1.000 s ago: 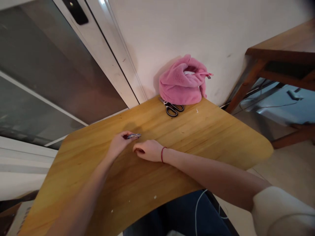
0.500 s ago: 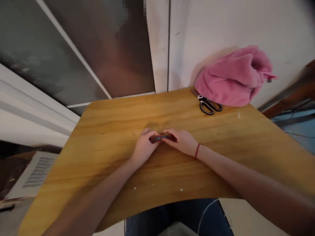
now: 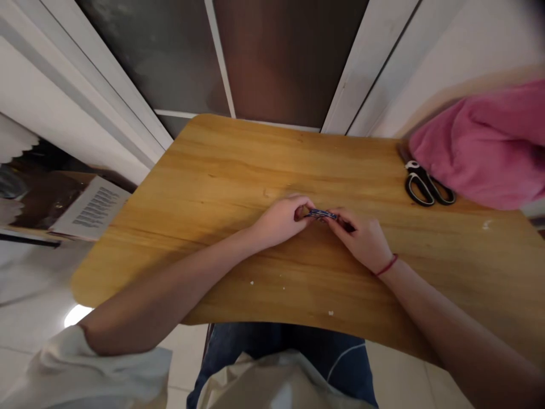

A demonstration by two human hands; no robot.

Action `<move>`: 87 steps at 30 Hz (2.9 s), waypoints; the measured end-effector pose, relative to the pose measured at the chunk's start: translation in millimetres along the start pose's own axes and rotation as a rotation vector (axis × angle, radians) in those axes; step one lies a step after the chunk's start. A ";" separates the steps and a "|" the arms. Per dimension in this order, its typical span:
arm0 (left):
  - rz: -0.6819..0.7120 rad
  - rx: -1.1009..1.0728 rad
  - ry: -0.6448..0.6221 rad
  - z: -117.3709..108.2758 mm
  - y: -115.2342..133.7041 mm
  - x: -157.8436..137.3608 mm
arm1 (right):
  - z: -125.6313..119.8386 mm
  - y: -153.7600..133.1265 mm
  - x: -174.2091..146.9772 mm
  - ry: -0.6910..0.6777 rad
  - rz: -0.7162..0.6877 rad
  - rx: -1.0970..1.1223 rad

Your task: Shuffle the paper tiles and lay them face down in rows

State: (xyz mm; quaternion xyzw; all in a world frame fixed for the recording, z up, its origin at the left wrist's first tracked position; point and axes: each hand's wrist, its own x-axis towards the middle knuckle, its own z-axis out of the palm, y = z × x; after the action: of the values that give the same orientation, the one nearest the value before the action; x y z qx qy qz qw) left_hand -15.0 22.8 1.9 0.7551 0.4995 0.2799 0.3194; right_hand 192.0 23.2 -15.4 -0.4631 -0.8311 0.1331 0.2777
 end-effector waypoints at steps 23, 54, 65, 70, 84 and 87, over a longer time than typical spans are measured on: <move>-0.037 0.166 -0.061 3.9 -4.7 -4.8 | -1.9 -6.4 2.2 -0.165 0.094 -0.028; -0.037 0.220 -0.075 1.3 -5.5 -6.6 | -3.2 -11.7 4.3 -0.140 0.152 0.000; 0.011 0.286 -0.135 -0.5 -3.2 -8.1 | -6.4 -16.1 3.2 -0.173 0.117 0.014; 0.046 0.327 -0.179 -3.9 -2.6 -6.9 | -9.0 -15.6 2.6 -0.211 0.087 0.084; 0.043 0.285 -0.136 -2.3 -4.9 -7.9 | -8.1 -14.5 2.5 -0.223 0.091 0.097; 0.052 0.323 -0.146 -2.2 -5.7 -8.3 | -8.7 -14.4 1.5 -0.225 0.085 0.122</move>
State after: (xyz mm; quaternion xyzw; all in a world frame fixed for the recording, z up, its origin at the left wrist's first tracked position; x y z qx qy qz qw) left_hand -22.7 17.2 -1.9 0.8275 0.4938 0.1487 0.2218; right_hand 186.4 16.4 -1.0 -0.4623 -0.8269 0.2461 0.2047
